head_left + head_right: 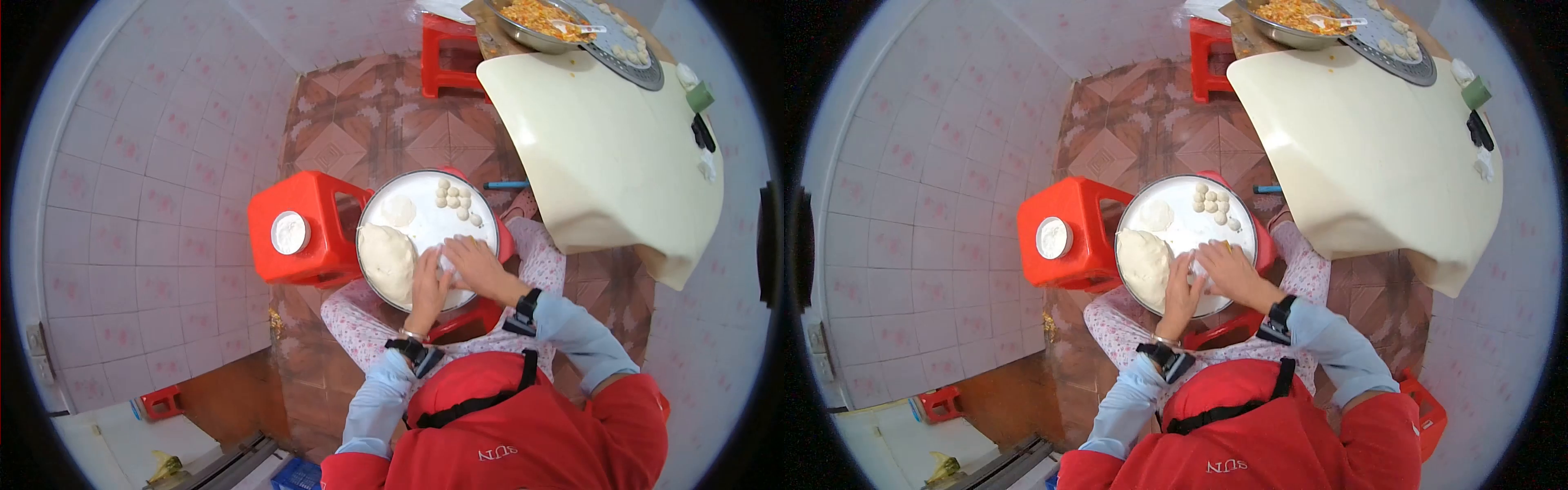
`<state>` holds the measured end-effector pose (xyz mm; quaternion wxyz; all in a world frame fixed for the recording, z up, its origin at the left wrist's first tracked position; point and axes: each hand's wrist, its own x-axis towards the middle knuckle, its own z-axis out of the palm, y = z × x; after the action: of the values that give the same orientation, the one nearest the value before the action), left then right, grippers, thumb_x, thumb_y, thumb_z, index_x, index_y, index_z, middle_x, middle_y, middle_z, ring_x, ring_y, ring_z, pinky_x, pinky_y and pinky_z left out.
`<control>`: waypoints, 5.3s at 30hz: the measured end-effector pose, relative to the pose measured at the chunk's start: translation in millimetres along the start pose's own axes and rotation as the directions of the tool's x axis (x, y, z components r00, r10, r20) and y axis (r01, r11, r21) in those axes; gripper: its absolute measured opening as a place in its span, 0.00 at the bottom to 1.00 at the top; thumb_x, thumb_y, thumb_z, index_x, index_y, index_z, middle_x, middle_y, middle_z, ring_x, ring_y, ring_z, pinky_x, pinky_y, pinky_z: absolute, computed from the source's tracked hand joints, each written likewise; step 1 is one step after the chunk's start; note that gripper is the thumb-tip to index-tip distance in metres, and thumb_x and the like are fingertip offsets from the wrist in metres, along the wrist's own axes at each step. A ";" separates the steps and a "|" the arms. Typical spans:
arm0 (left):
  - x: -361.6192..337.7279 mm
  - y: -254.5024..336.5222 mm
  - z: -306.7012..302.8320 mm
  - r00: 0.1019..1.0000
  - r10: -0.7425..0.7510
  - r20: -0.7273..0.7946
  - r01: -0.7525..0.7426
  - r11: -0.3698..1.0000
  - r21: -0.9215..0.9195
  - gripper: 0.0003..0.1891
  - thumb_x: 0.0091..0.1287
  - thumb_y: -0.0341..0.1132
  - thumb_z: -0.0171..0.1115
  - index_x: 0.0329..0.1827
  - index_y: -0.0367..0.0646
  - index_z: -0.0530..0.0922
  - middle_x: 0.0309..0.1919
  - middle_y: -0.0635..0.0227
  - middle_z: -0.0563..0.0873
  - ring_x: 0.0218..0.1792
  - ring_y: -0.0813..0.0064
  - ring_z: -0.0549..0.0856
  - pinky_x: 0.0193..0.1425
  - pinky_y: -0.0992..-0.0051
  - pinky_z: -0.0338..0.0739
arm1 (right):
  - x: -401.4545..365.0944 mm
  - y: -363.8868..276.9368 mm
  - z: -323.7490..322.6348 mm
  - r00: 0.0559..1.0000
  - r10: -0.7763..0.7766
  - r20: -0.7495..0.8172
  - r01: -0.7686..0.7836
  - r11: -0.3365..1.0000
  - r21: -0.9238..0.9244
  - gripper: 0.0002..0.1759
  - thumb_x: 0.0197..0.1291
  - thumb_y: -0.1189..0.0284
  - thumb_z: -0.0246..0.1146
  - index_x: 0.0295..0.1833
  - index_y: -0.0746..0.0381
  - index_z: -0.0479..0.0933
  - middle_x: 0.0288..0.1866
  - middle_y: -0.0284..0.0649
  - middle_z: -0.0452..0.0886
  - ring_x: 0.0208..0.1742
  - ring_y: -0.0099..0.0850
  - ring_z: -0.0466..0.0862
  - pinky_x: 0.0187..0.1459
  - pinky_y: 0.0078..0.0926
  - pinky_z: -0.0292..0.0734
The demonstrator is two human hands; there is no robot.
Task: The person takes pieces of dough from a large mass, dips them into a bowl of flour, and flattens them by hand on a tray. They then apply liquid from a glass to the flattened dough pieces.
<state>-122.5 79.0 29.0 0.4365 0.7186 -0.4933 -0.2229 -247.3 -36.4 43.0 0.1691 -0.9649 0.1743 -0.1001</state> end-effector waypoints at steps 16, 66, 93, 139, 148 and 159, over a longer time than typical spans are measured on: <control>58.2 -21.5 0.2 0.987 -0.133 0.093 0.138 0.989 -0.052 0.21 0.71 0.35 0.56 0.63 0.31 0.72 0.57 0.45 0.79 0.60 0.50 0.77 0.66 0.63 0.70 | 45.8 33.0 -15.7 0.978 0.021 0.207 -0.067 0.975 0.214 0.49 0.38 0.52 0.77 0.64 0.67 0.68 0.58 0.50 0.75 0.60 0.48 0.74 0.57 0.43 0.75; 59.8 -46.2 16.0 0.995 -0.034 -0.096 0.058 0.964 0.260 0.08 0.63 0.29 0.61 0.44 0.40 0.80 0.42 0.51 0.80 0.39 0.53 0.82 0.42 0.60 0.77 | -16.3 23.3 -31.5 0.883 0.453 -0.123 -0.354 0.815 0.459 0.55 0.37 0.63 0.80 0.72 0.65 0.59 0.64 0.53 0.70 0.66 0.51 0.70 0.66 0.43 0.67; 56.2 -17.8 2.4 0.993 0.105 -0.061 -0.095 0.985 0.147 0.18 0.70 0.36 0.60 0.61 0.39 0.74 0.47 0.50 0.78 0.41 0.54 0.82 0.46 0.61 0.77 | 34.0 38.1 -7.4 0.998 0.024 0.052 -0.034 0.981 0.192 0.45 0.43 0.57 0.74 0.67 0.63 0.67 0.63 0.50 0.72 0.65 0.48 0.70 0.61 0.43 0.71; 61.8 -49.8 29.1 0.972 -0.235 -0.003 0.224 0.923 0.313 0.09 0.55 0.34 0.66 0.33 0.38 0.80 0.33 0.50 0.84 0.40 0.49 0.84 0.47 0.56 0.77 | -34.8 47.4 -31.3 0.751 0.660 0.023 -0.402 0.429 0.809 0.53 0.42 0.62 0.79 0.72 0.68 0.58 0.63 0.51 0.73 0.65 0.38 0.74 0.66 0.33 0.68; 67.3 -48.1 25.6 0.958 -0.277 0.078 0.248 0.931 0.267 0.12 0.59 0.38 0.65 0.39 0.38 0.80 0.32 0.51 0.86 0.37 0.49 0.86 0.42 0.55 0.78 | -38.4 47.6 -31.4 0.731 0.680 0.055 -0.410 0.373 0.832 0.52 0.43 0.65 0.79 0.71 0.68 0.57 0.64 0.51 0.71 0.65 0.38 0.74 0.66 0.35 0.69; 70.3 -56.9 30.4 0.873 -0.420 0.246 0.437 0.899 -0.015 0.19 0.63 0.31 0.65 0.57 0.40 0.75 0.34 0.60 0.86 0.34 0.65 0.86 0.39 0.68 0.81 | -39.0 47.8 -30.5 0.739 0.672 0.038 -0.409 0.403 0.819 0.52 0.43 0.65 0.78 0.71 0.69 0.57 0.65 0.52 0.71 0.66 0.39 0.73 0.66 0.35 0.68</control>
<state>-87.0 10.6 -27.2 0.3392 0.7625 -0.3621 -0.4153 -305.3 -73.0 48.7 0.5673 -0.6490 0.4418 -0.2487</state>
